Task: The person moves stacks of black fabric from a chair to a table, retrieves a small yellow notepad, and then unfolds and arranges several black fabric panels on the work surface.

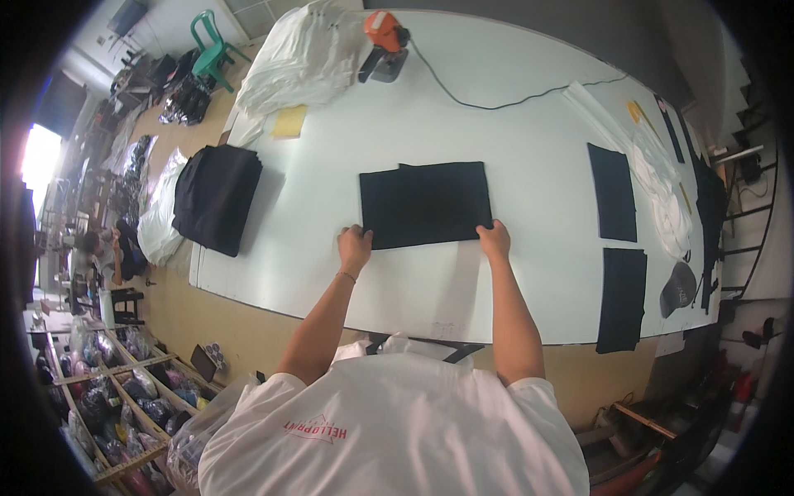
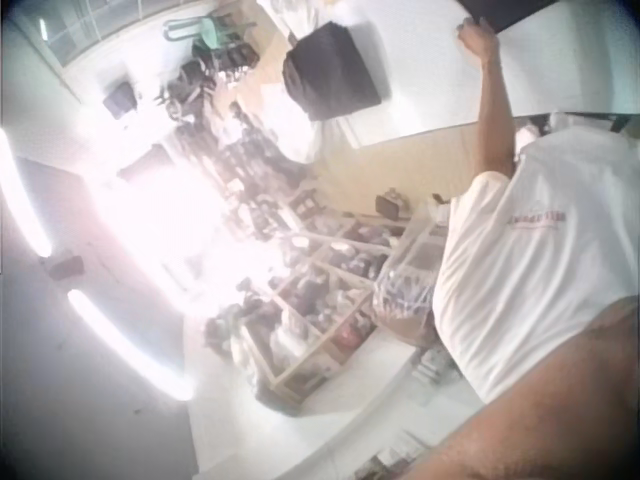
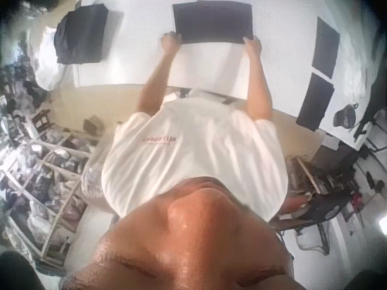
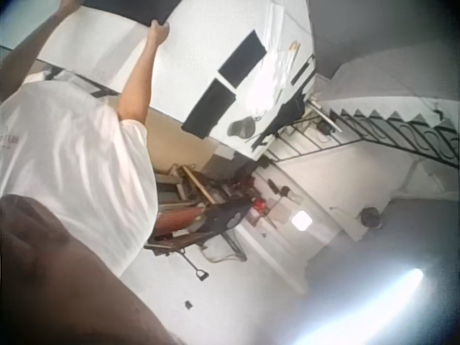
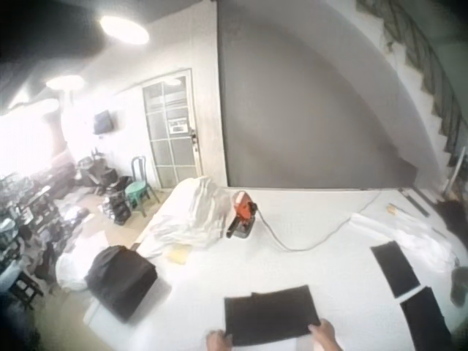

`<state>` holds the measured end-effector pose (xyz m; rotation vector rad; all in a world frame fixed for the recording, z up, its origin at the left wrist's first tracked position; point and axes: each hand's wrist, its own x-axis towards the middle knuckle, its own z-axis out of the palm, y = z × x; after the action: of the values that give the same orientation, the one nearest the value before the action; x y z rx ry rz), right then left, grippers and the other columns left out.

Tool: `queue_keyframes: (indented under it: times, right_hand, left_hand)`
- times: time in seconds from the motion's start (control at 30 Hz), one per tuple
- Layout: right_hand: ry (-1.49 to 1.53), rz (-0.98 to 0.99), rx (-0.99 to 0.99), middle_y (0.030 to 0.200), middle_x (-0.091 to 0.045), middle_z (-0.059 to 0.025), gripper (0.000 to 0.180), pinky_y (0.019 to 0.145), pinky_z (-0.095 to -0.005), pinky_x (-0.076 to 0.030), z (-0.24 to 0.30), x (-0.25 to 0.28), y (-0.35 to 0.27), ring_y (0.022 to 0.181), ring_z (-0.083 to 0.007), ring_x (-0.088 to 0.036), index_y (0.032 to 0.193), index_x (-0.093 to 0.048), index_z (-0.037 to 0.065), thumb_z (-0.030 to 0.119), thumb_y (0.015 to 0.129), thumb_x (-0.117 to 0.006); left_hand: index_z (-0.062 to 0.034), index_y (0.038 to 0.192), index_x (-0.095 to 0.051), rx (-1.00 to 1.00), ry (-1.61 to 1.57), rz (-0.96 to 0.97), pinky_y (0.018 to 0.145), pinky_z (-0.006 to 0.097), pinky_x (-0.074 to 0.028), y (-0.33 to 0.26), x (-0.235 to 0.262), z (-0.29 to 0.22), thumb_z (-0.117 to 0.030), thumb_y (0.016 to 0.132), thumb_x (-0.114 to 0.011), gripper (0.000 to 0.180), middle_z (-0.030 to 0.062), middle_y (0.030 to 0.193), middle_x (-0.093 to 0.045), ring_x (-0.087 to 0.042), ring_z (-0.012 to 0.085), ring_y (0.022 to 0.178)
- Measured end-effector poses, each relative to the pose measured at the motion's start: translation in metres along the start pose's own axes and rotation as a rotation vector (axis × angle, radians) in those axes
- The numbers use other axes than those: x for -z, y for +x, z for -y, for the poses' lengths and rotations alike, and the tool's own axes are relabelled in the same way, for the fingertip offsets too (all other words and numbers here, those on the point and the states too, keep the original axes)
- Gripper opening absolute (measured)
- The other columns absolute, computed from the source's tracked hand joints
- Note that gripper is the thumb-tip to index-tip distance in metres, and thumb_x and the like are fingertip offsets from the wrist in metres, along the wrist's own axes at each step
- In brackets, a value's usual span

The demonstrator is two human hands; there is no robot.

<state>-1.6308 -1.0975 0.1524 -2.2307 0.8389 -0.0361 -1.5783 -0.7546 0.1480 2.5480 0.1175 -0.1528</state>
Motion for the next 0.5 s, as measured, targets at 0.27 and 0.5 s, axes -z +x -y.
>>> queue_keyframes:
  times: [0.27, 0.5]
  right_hand:
    - [0.493, 0.314, -0.432, 0.107, -0.062, -0.0136, 0.046, 0.067, -0.0300, -0.054, -0.003, 0.002, -0.127, 0.082, -0.0221, -0.065, 0.119, -0.050, -0.003, 0.023, 0.084, -0.066]
    - [0.452, 0.376, -0.465, 0.109, -0.062, -0.0133, 0.038, 0.074, -0.0370, -0.054, 0.015, 0.000, -0.109, 0.098, -0.0232, -0.061, 0.115, -0.055, -0.003, 0.019, 0.085, -0.063]
  left_hand:
    - [0.0062, 0.091, -0.057, 0.103, -0.362, 0.153, 0.069, 0.040, -0.050, -0.021, 0.057, 0.040, -0.022, 0.084, -0.065, 0.030, 0.0200, 0.088, -0.065, -0.064, 0.0349, 0.076]
    - [0.0046, 0.106, -0.057, 0.177, -0.685, 0.427, 0.071, 0.038, -0.050, 0.026, 0.067, 0.006, -0.007, 0.081, -0.061, 0.027, 0.0197, 0.091, -0.062, -0.063, 0.0290, 0.080]
